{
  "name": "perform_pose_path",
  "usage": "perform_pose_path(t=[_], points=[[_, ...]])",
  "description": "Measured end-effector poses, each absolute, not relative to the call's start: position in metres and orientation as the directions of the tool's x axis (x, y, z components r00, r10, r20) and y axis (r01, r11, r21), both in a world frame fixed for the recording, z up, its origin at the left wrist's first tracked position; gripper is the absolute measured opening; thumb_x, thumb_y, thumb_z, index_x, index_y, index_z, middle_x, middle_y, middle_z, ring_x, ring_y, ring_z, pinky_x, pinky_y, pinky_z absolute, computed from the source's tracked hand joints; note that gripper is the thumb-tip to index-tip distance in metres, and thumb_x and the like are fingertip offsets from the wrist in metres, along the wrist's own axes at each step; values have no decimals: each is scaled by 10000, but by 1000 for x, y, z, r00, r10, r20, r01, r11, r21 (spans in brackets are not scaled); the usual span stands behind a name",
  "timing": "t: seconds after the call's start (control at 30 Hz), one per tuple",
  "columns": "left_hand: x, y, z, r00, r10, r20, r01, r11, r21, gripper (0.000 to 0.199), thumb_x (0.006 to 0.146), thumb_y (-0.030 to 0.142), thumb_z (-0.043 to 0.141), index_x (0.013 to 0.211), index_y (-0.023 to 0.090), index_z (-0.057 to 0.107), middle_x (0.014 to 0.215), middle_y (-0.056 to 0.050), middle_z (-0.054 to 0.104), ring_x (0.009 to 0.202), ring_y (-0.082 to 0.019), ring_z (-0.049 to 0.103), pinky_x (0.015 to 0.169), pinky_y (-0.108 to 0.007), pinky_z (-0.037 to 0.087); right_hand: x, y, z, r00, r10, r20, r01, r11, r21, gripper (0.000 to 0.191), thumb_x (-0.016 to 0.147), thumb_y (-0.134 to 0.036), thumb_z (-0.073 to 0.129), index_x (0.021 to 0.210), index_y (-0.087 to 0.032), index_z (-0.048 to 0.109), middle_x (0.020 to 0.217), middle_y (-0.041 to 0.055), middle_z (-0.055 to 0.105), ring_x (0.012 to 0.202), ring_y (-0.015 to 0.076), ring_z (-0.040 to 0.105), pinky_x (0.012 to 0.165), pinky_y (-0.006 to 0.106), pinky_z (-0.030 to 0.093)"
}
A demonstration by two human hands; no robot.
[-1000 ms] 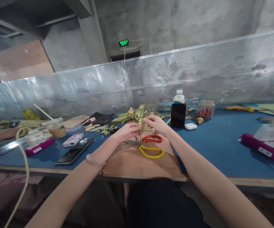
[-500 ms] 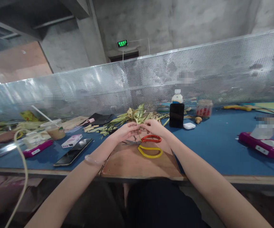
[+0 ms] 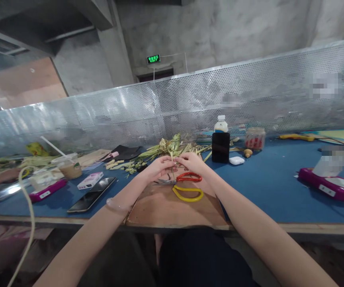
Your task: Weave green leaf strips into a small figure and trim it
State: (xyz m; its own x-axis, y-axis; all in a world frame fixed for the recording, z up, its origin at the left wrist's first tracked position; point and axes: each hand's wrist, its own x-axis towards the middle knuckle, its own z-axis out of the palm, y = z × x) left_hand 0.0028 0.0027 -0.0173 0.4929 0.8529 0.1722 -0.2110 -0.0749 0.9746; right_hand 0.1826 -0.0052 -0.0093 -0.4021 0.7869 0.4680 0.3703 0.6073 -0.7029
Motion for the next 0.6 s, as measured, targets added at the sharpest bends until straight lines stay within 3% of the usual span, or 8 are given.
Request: perform_pose_path(t=[0.3, 0.6], points=[[5, 2, -17, 507, 837, 206, -248, -87, 965, 174, 654, 156, 679, 778, 109, 567, 785, -56, 658, 791, -161, 632, 898, -384, 425, 180, -3, -8, -330, 833, 445, 194, 521, -831, 394, 690, -516, 549, 507, -171, 495, 402, -53, 394, 391, 82, 358, 422, 236, 301], [5, 2, -16, 503, 836, 218, -264, -92, 960, 160, 652, 161, 682, 745, 107, 563, 689, -26, 636, 707, -133, 622, 883, -383, 432, 178, -4, -6, -248, 856, 454, 197, 504, -841, 384, 676, -497, 562, 495, -163, 503, 398, -55, 371, 397, 73, 327, 405, 233, 232]])
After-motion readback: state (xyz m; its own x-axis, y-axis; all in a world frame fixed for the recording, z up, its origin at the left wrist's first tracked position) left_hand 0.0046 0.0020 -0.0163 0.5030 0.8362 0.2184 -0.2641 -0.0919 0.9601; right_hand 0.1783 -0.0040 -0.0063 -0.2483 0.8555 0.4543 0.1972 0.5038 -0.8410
